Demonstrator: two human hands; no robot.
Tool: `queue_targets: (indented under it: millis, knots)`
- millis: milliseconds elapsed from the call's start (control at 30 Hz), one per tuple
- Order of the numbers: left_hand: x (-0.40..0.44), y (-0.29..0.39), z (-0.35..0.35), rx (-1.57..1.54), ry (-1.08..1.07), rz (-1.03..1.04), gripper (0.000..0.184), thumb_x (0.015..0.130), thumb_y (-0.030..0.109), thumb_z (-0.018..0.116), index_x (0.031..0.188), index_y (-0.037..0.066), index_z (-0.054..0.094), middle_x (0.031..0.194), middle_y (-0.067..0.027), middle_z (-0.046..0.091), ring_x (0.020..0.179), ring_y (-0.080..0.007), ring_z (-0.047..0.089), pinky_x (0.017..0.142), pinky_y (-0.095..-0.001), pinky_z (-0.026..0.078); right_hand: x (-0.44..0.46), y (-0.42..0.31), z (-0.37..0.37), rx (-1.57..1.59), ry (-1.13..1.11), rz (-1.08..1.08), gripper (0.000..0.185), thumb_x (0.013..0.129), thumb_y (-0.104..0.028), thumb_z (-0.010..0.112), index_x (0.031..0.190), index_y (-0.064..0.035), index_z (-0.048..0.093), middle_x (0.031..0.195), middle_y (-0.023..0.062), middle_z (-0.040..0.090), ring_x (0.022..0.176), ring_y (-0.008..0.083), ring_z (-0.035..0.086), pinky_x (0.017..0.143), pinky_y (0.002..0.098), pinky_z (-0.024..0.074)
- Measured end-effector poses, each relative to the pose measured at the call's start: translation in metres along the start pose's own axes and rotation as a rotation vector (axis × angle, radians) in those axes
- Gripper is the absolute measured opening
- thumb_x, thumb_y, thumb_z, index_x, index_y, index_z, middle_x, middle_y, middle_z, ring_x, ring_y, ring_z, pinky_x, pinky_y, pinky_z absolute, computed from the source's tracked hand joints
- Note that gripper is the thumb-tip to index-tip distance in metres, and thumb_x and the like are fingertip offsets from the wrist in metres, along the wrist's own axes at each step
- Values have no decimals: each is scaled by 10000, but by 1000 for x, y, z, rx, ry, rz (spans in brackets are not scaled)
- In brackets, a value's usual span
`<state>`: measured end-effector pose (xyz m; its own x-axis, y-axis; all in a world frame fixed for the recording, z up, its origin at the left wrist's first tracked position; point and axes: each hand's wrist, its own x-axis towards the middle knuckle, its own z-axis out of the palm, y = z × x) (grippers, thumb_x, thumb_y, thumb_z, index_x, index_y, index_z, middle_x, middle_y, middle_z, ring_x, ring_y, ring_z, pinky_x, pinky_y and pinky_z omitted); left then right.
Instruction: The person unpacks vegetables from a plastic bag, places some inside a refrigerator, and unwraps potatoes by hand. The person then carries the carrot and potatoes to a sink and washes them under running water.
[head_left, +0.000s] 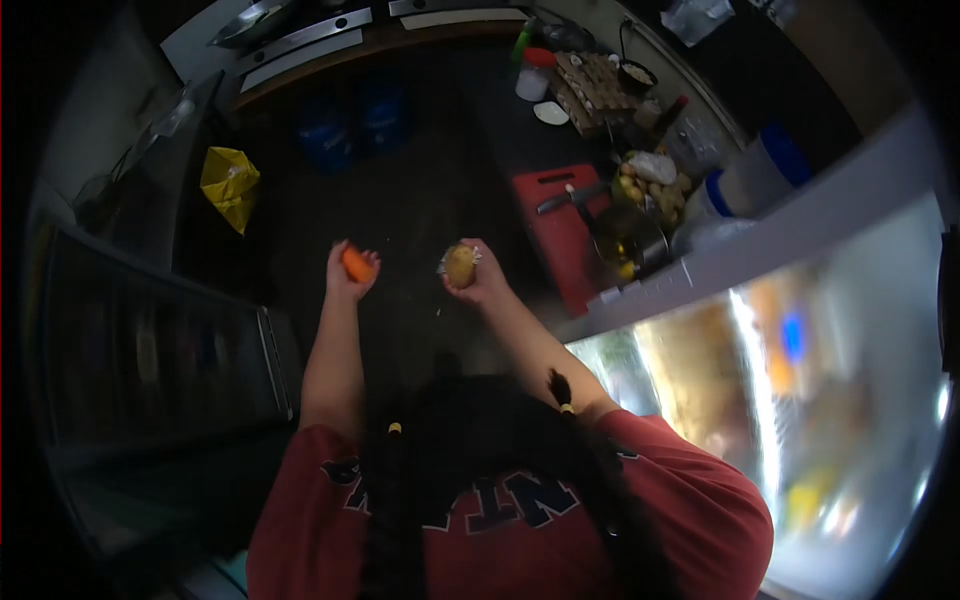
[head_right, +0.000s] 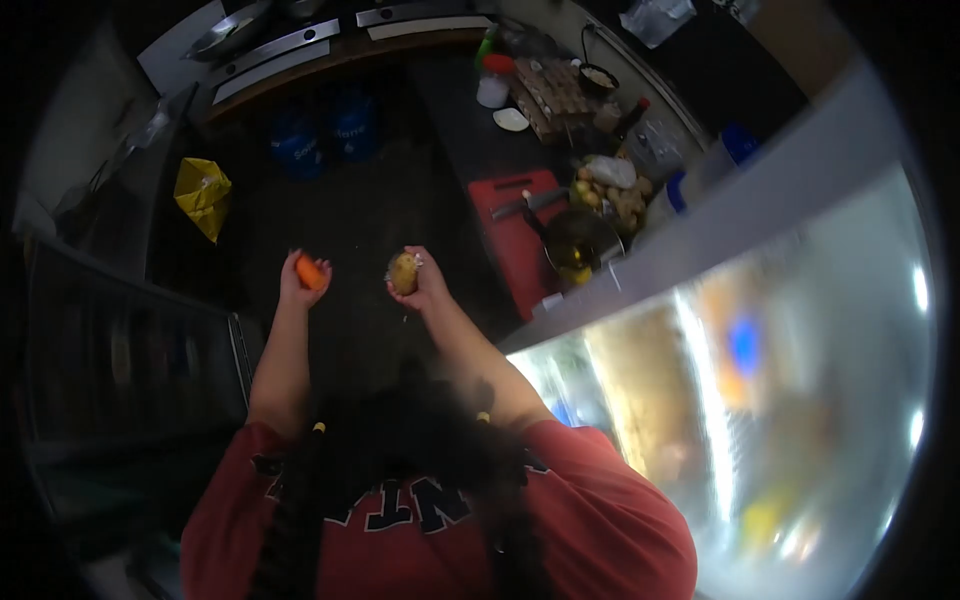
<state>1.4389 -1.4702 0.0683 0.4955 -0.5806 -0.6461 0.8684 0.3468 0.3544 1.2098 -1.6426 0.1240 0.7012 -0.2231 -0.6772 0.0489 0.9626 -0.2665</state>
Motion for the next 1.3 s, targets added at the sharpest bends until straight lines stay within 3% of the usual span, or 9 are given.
queue_targets:
  millis: [300, 600, 700, 733, 800, 900, 1000, 1100, 1300]
  knots:
    - [131, 32, -42, -42, 350, -34, 331, 844, 384, 628, 1008, 136, 482, 830, -83, 540, 723, -218, 571, 669, -369, 531, 154, -73, 78, 39, -3, 32, 309, 732, -375, 697, 890, -154, 550, 848, 58, 559, 764, 225, 547, 595, 358, 500]
    - [249, 37, 170, 403, -10, -378, 450, 894, 458, 495, 1111, 63, 489, 901, -131, 580, 777, -248, 598, 692, -391, 532, 292, -228, 80, -55, 462, -421, 617, 657, -204, 768, 1205, -216, 486, 1067, 77, 531, 880, 230, 574, 529, 391, 507]
    - [288, 20, 258, 783, -36, -331, 473, 921, 428, 485, 1186, 37, 495, 940, -122, 585, 801, -252, 607, 706, -417, 539, 321, -305, 49, -295, 561, -631, 720, 628, -195, 801, 1264, -214, 465, 1156, 112, 517, 967, 288, 570, 671, 430, 541]
    - [302, 15, 281, 805, -45, -357, 473, 921, 428, 485, 1186, 37, 495, 940, -122, 585, 801, -252, 607, 706, -417, 539, 327, -329, 31, -660, 738, -813, 740, 616, -194, 813, 1271, -211, 469, 1198, 126, 502, 1021, 318, 549, 767, 431, 524]
    - [330, 0, 314, 1135, -84, -230, 467, 930, 388, 516, 1216, 21, 486, 995, -142, 581, 809, -258, 613, 682, -430, 552, 316, -362, 4, -1012, 953, -942, 761, 604, -193, 826, 1278, -208, 474, 1241, 140, 487, 1075, 349, 528, 864, 433, 507]
    - [391, -16, 331, 1453, -154, -205, 584, 879, 414, 580, 1238, -33, 472, 1049, -173, 600, 860, -276, 635, 688, -411, 545, 264, -394, -6, -1519, 1150, -710, 764, 641, -198, 813, 1317, -229, 457, 1345, 124, 406, 1171, 366, 452, 949, 460, 454]
    - [424, -41, 361, 1741, -154, -102, 650, 809, 418, 652, 1205, -72, 494, 1100, -220, 606, 919, -290, 653, 715, -396, 533, 250, -394, -34, -1415, 1221, -601, 770, 627, -231, 812, 1312, -238, 460, 1385, 148, 370, 1250, 406, 386, 1043, 510, 361]
    - [439, -65, 405, 2105, -363, 56, 664, 777, 407, 707, 1188, -77, 511, 1143, -267, 592, 939, -331, 655, 752, -404, 527, 239, -386, -33, -1550, 1321, -666, 809, 674, -254, 793, 1385, -252, 407, 1431, 146, 352, 1312, 398, 345, 1051, 615, 304]
    - [456, -112, 458, 2317, -939, 524, 559, 760, 335, 760, 1126, -20, 530, 1108, -231, 546, 1033, -410, 559, 878, -466, 472, 224, -362, -32, -1479, 1265, -838, 718, 719, -221, 738, 1373, -236, 442, 1461, 168, 320, 1374, 416, 268, 1097, 605, 243]
